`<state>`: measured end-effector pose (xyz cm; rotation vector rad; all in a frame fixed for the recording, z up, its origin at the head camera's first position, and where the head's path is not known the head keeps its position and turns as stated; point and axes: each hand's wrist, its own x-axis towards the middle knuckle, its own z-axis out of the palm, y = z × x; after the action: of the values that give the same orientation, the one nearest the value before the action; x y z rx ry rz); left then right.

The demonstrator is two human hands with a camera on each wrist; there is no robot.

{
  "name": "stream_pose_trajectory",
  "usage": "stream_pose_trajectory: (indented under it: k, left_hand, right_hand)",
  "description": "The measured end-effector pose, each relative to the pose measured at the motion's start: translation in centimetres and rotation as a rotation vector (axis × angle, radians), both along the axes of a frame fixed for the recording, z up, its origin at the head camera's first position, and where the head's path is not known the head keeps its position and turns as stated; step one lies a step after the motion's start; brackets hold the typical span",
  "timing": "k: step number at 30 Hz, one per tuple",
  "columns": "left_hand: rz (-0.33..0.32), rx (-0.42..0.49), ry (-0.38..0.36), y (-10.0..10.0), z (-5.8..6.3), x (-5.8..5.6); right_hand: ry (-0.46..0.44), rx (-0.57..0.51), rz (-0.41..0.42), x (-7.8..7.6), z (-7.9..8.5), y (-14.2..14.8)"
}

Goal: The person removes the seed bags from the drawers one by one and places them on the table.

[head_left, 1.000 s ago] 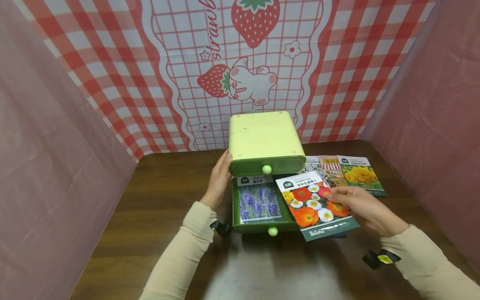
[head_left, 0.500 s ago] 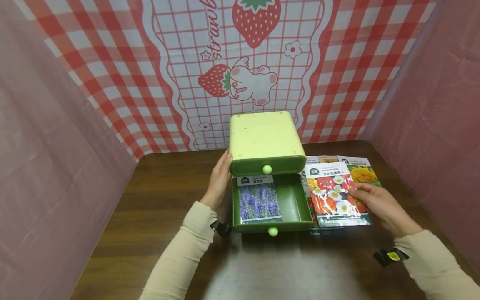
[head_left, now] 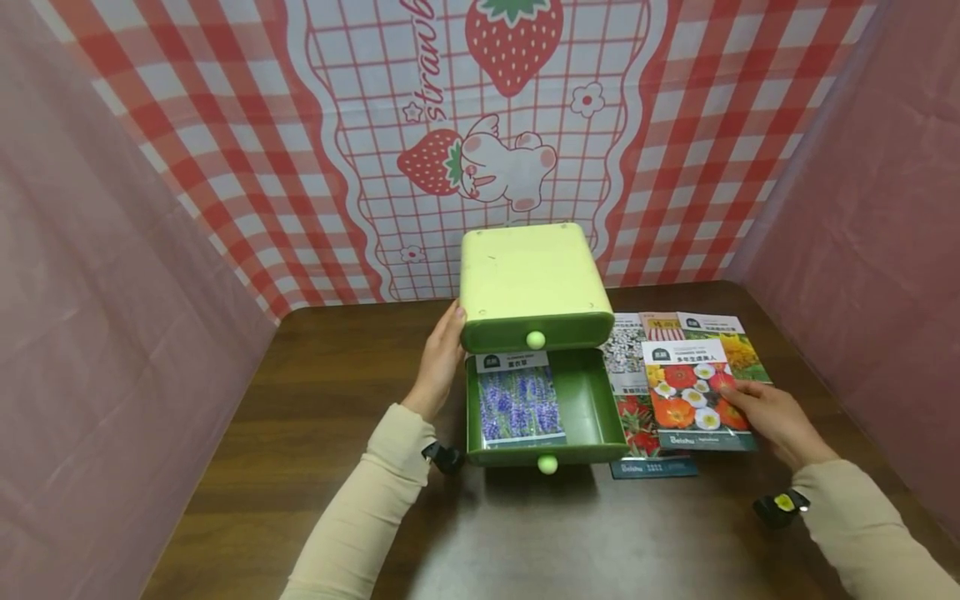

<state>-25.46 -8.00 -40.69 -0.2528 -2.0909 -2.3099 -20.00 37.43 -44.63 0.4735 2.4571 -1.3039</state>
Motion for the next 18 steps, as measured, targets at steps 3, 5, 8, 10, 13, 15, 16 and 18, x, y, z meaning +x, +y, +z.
stream_pose_trajectory:
  k: [3, 5, 8, 10, 13, 15, 16, 18]
  left_hand:
    - [-0.002, 0.000, -0.004, 0.0, -0.1, 0.0]
    - [0.000, 0.004, -0.005, 0.0, -0.1, 0.0]
    - [0.003, 0.011, -0.005, 0.0, -0.1, 0.0]
    - [0.003, 0.016, 0.000, 0.0, -0.1, 0.0]
    - [-0.002, 0.020, 0.005, 0.0, -0.1, 0.0]
    - [-0.005, 0.021, 0.006, -0.1, -0.1, 0.0]
    - [-0.005, 0.021, 0.006, -0.1, -0.1, 0.0]
    - [-0.002, 0.021, 0.005, 0.0, -0.1, 0.0]
  right_hand:
    - [-0.033, 0.016, -0.003, 0.1, -0.7, 0.4]
    - [-0.045, 0.018, 0.002, 0.1, -1.2, 0.7]
    - [-0.059, 0.018, 0.018, 0.1, -1.7, 1.1]
    - [-0.074, 0.019, 0.021, 0.1, -1.9, 1.5]
    - [-0.098, 0.019, 0.029, 0.0, -2.2, 2.0]
    - [-0.109, 0.015, 0.026, 0.0, -2.5, 2.3]
    - [-0.113, 0.014, 0.027, 0.0, -2.5, 2.5]
    - [-0.116, 0.014, 0.034, 0.0, -2.7, 2.7]
